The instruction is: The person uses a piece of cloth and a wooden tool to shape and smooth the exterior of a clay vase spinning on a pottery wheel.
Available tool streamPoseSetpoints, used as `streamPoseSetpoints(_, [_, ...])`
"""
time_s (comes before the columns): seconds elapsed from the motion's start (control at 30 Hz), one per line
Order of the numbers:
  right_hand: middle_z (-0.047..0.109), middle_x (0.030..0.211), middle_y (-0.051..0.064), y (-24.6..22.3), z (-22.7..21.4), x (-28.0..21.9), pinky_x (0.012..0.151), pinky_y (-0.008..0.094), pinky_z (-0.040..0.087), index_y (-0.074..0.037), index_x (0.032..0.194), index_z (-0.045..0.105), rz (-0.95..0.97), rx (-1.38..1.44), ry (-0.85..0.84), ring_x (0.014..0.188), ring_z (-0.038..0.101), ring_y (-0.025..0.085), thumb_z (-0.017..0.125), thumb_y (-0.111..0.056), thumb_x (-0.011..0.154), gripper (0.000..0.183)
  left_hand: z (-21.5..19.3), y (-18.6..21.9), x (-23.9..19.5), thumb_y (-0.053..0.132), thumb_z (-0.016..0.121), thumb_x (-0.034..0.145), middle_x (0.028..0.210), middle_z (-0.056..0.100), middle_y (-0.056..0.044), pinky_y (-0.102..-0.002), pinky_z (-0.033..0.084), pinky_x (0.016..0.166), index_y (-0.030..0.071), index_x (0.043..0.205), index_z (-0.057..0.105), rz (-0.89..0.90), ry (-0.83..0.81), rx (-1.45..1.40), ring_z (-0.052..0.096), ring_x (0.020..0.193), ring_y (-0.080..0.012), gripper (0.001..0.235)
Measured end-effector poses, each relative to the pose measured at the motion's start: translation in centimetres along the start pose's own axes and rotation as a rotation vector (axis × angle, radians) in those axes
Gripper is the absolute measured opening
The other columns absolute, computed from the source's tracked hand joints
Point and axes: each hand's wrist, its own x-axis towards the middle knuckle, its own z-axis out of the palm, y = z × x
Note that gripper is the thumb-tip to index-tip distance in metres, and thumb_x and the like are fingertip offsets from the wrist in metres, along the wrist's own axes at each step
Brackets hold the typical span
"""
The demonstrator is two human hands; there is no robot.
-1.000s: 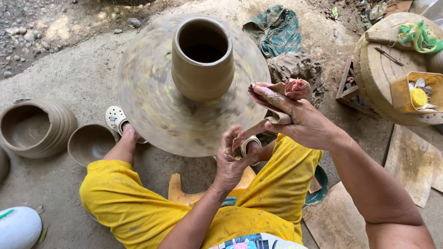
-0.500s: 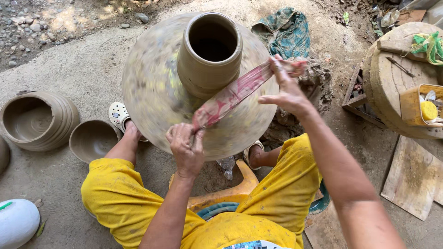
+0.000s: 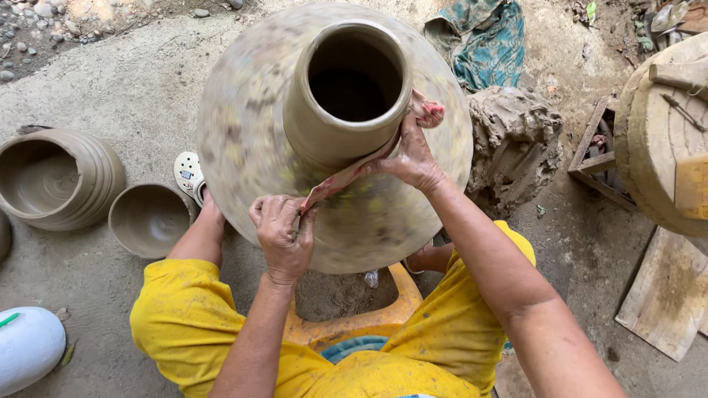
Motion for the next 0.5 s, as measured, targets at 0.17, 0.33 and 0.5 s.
streamPoseSetpoints(0.17, [0.036, 0.165, 0.013, -0.7, 0.9, -0.8, 0.133, 0.042, 0.032, -0.006, 0.167, 0.009, -0.031, 0.078, 0.006, 0.155, 0.037, 0.027, 0.104, -0.018, 0.059, 0.144, -1.0, -2.5, 2.3, 0.008, 0.084, 0.078, 0.089, 0.066, -0.003, -0.040, 0.038, 0.100, 0.011, 0.095, 0.072, 0.061, -0.104, -0.026, 0.062, 0.093, -0.0251, 0.021])
streamPoseSetpoints(0.33, [0.022, 0.173, 0.014, -1.8, 0.8, -1.5, 0.136, 0.041, 0.026, -0.010, 0.167, -0.013, -0.165, 0.006, 0.055, 0.160, 0.029, 0.028, 0.106, -0.023, 0.055, 0.164, -2.5, -6.4, 3.8, 0.042, 0.084, 0.079, 0.111, 0.063, -0.006, -0.044, 0.038, 0.107, 0.009, 0.127, 0.061, 0.088, -0.165, -0.119, 0.058, 0.110, -0.0244, 0.063])
streamPoseSetpoints(0.5, [0.020, 0.173, 0.015, -2.4, 0.2, -2.0, 0.138, 0.041, 0.026, -0.011, 0.169, -0.014, -0.182, -0.103, 0.082, 0.163, 0.029, 0.029, 0.106, -0.023, 0.055, 0.166, -2.9, -15.7, 4.0, 0.059, 0.079, 0.095, 0.130, 0.062, -0.008, -0.046, 0.039, 0.117, 0.009, 0.155, 0.045, -0.323, 0.049, 0.268, 0.057, 0.129, -0.0270, 0.085])
